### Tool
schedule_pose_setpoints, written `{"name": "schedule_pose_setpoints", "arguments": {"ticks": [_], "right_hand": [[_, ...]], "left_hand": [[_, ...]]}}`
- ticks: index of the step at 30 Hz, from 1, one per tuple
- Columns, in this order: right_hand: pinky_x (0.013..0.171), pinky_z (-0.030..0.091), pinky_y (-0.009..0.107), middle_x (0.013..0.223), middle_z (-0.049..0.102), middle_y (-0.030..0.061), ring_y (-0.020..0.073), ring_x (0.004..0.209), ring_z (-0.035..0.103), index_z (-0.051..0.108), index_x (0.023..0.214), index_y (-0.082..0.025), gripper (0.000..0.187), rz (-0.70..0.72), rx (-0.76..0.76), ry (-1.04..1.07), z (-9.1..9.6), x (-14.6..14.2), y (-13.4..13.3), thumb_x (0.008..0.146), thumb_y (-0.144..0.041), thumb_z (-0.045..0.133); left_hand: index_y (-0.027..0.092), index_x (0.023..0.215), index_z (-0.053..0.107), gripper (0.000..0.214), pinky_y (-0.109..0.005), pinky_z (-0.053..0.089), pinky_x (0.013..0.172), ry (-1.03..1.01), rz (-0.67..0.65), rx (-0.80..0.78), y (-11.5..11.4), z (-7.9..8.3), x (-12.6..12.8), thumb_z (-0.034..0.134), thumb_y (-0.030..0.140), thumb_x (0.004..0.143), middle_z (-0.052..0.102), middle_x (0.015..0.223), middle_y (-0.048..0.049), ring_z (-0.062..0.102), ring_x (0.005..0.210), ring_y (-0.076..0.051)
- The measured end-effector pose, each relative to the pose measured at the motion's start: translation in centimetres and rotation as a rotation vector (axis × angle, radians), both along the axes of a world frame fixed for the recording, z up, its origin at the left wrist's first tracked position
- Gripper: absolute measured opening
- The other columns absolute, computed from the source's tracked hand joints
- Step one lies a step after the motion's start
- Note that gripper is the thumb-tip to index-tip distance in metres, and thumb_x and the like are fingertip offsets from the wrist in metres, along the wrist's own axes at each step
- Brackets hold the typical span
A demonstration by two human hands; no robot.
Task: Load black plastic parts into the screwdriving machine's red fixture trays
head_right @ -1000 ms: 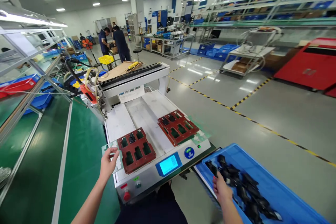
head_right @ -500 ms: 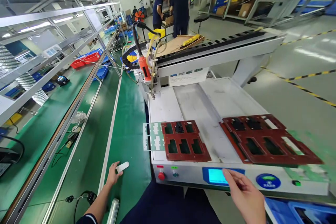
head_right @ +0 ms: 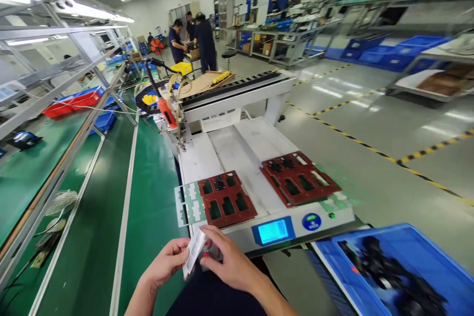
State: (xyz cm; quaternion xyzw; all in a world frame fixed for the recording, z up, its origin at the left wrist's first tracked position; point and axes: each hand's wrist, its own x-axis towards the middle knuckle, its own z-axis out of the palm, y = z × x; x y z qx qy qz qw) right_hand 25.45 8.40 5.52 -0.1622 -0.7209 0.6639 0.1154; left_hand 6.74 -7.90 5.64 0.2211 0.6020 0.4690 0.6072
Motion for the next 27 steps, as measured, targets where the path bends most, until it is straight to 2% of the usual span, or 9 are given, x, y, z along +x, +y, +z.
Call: {"name": "schedule_pose_setpoints", "arguments": {"ticks": [4,7,10,13,17,21,22,24,27], "right_hand": [[0.077,0.051,0.032,0.115,0.066,0.007,0.0228,0.092,0.062,0.05,0.143,-0.023,0.065,0.003,-0.278,0.172,1.2,0.7,1.1,0.087,-0.04,0.077],[0.072,0.047,0.029,0.101,0.066,0.0048,0.0206,0.086,0.06,0.063,0.12,-0.019,0.042,-0.099,-0.298,0.203,1.2,1.7,2.1,0.091,-0.046,0.075],[0.069,0.045,0.029,0.085,0.066,0.0033,0.0187,0.077,0.058,0.07,0.093,-0.017,0.034,-0.314,-0.272,0.12,0.7,1.9,1.9,0.096,-0.051,0.07],[0.058,0.044,0.026,0.074,0.062,0.0011,0.0163,0.063,0.054,0.069,0.091,-0.017,0.041,-0.495,-0.363,0.094,-0.1,1.4,0.7,0.094,-0.058,0.072],[0.056,0.046,0.026,0.082,0.066,0.0028,0.018,0.067,0.059,0.062,0.093,-0.019,0.04,-0.561,-0.391,0.116,-0.3,1.5,-0.4,0.093,-0.057,0.074],[0.071,0.049,0.029,0.118,0.07,0.0069,0.0217,0.093,0.066,0.056,0.123,-0.025,0.045,-0.555,-0.235,0.132,0.5,2.7,0.6,0.091,-0.047,0.078],[0.071,0.048,0.029,0.116,0.071,0.0066,0.0218,0.092,0.066,0.058,0.126,-0.025,0.044,-0.49,-0.203,0.121,0.7,2.9,1.0,0.093,-0.047,0.077],[0.067,0.047,0.028,0.097,0.074,0.0048,0.0209,0.081,0.066,0.069,0.113,-0.022,0.032,-0.399,-0.183,0.094,0.9,3.0,1.5,0.096,-0.048,0.072],[0.065,0.047,0.028,0.08,0.072,0.0034,0.0194,0.071,0.064,0.07,0.089,-0.019,0.035,-0.465,-0.243,0.091,0.8,2.7,1.4,0.097,-0.053,0.068]], "left_hand": [[0.013,0.092,0.078,0.057,-0.023,0.043,0.052,-0.052,-0.186,0.057,3.9,3.1,0.6,0.075,0.07,0.082,0.056,0.067,-0.0026,0.046,0.051,-0.01],[0.014,0.098,0.078,0.051,-0.022,0.04,0.059,0.005,-0.239,0.096,5.8,3.7,0.4,0.073,0.063,0.088,0.062,0.073,-0.0033,0.049,0.059,-0.011],[0.019,0.128,0.07,0.051,-0.026,0.048,0.076,0.192,-0.179,0.166,6.6,3.7,1.3,0.07,0.057,0.093,0.07,0.104,-0.0087,0.062,0.087,-0.019],[0.026,0.139,0.061,0.061,-0.036,0.049,0.1,0.518,-0.061,0.297,7.0,3.5,2.6,0.08,0.05,0.087,0.06,0.137,-0.0115,0.057,0.123,-0.028],[0.022,0.11,0.075,0.028,-0.033,0.049,0.093,0.718,0.007,0.338,7.4,3.6,3.4,0.074,0.043,0.093,0.071,0.111,-0.0085,0.064,0.106,-0.025],[0.018,0.105,0.077,0.034,-0.027,0.048,0.068,0.683,0.038,0.228,7.5,3.6,3.0,0.068,0.05,0.095,0.075,0.095,-0.0084,0.064,0.079,-0.02],[0.017,0.104,0.077,0.038,-0.026,0.045,0.062,0.672,0.043,0.203,7.4,3.7,3.0,0.066,0.052,0.095,0.074,0.089,-0.008,0.061,0.071,-0.019],[0.015,0.106,0.076,0.042,-0.025,0.043,0.057,0.638,0.064,0.185,7.3,4.0,3.1,0.061,0.054,0.098,0.072,0.083,-0.0071,0.059,0.065,-0.017],[0.018,0.12,0.071,0.044,-0.026,0.052,0.075,0.608,0.073,0.248,7.2,4.6,3.5,0.076,0.048,0.088,0.072,0.104,-0.0081,0.066,0.089,-0.022]]}}
